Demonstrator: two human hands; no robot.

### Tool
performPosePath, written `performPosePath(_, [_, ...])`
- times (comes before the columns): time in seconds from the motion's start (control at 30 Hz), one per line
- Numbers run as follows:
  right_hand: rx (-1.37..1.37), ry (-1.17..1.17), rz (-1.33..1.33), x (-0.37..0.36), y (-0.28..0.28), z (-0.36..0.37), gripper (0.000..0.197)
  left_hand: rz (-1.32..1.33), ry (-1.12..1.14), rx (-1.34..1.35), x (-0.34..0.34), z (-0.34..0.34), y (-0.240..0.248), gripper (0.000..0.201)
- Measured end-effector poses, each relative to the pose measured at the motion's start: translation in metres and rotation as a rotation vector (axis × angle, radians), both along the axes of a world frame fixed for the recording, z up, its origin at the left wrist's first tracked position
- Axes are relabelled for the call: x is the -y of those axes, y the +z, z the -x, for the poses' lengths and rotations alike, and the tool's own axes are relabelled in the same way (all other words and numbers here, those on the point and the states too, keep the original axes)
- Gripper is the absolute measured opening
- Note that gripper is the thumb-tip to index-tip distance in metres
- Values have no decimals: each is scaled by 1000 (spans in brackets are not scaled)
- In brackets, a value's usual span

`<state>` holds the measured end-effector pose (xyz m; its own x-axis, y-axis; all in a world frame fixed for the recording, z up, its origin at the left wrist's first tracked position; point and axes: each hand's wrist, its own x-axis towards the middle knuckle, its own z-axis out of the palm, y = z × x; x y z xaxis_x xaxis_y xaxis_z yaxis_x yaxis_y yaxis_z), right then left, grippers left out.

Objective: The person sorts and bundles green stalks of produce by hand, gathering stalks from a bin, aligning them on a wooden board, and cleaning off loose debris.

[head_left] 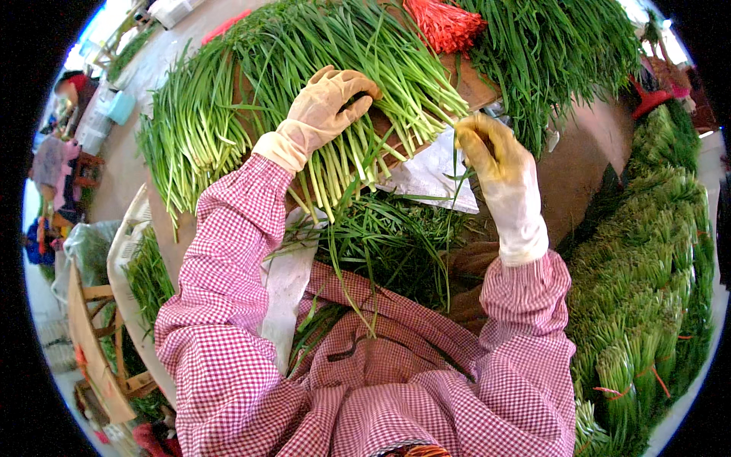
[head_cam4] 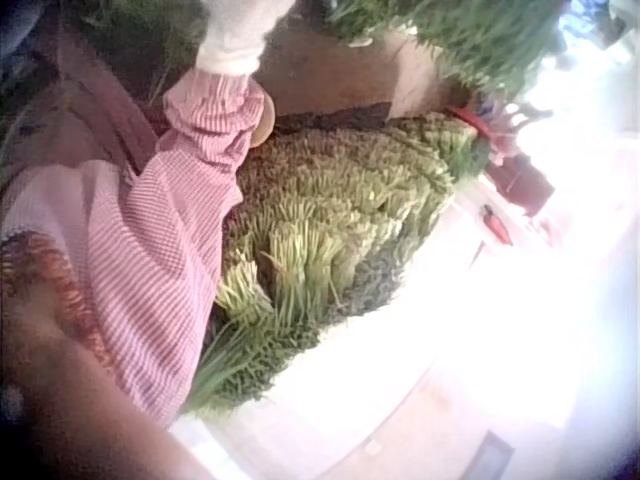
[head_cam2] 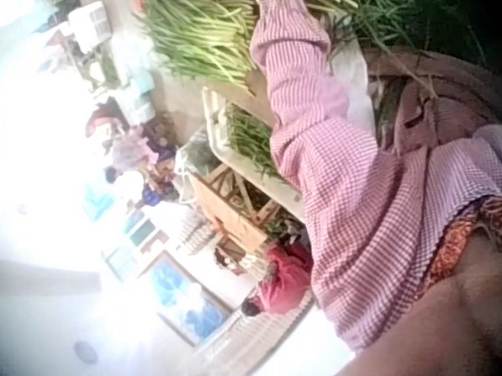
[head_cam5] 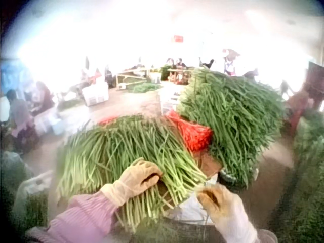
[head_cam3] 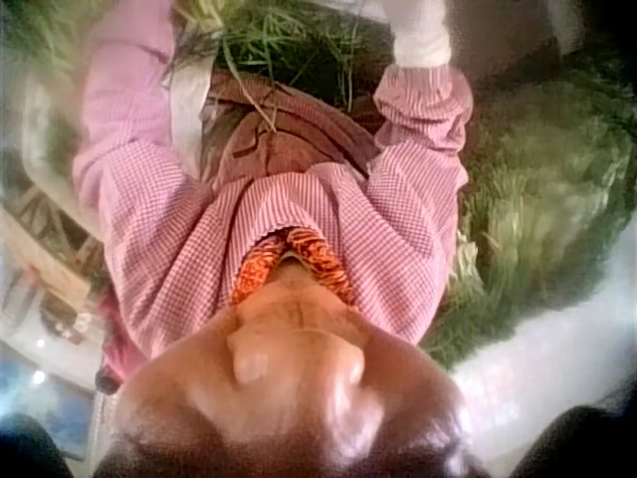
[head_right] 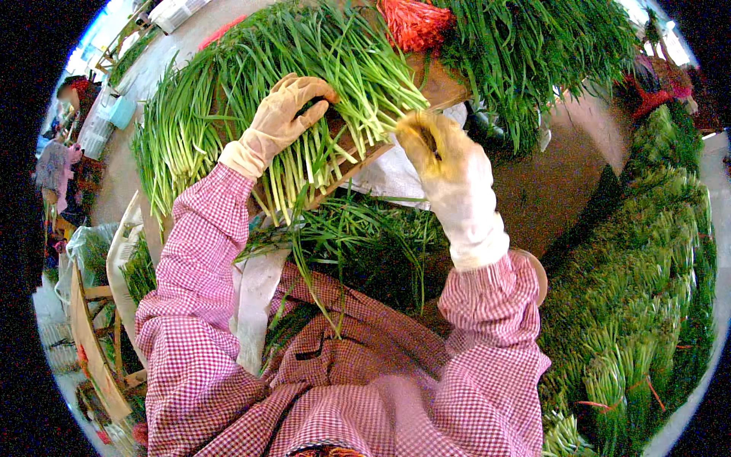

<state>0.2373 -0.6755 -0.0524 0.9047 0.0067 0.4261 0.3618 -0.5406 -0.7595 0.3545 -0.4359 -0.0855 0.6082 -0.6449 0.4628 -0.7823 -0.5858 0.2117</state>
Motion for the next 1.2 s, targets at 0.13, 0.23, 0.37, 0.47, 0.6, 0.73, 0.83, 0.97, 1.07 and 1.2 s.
performPosePath(0.13, [6, 4, 119, -20, -17, -24, 32, -11, 28, 4, 1, 4, 3, 18])
performPosePath(0.23, [94, -3, 260, -22, -34, -26, 24, -54, 50, 35, 1, 6, 5, 16])
performPosePath(0.37, [203, -22, 410, -20, -41, -29, 21, 45, 23, 273, 22, 6, 33, 16])
performPosePath(0.47, [223, -32, 585, -27, -30, -32, 16, 58, -178, 181, 44, -16, 23, 30])
performPosePath(0.6, [379, -66, 833, -22, -42, -44, 13, -86, -188, -11, 43, -31, -7, 33])
performPosePath(0.73, [276, -29, 849, -24, -30, -42, 14, -112, -188, -30, 36, -29, -8, 36])
performPosePath(0.83, [211, -96, 847, -24, -42, -53, 12, -122, -186, -5, 34, -28, -9, 37])
performPosePath(0.97, [379, 118, 944, -20, -7, -22, 13, -126, -157, -12, 32, -24, -14, 37])
performPosePath(1.07, [88, 734, 459, -10, -9, 40, 17, -120, -134, -28, 29, -23, -17, 38])
performPosePath(1.2, [-717, 1205, 257, -20, 12, 70, 28, -138, -119, -28, 34, -23, -13, 39])
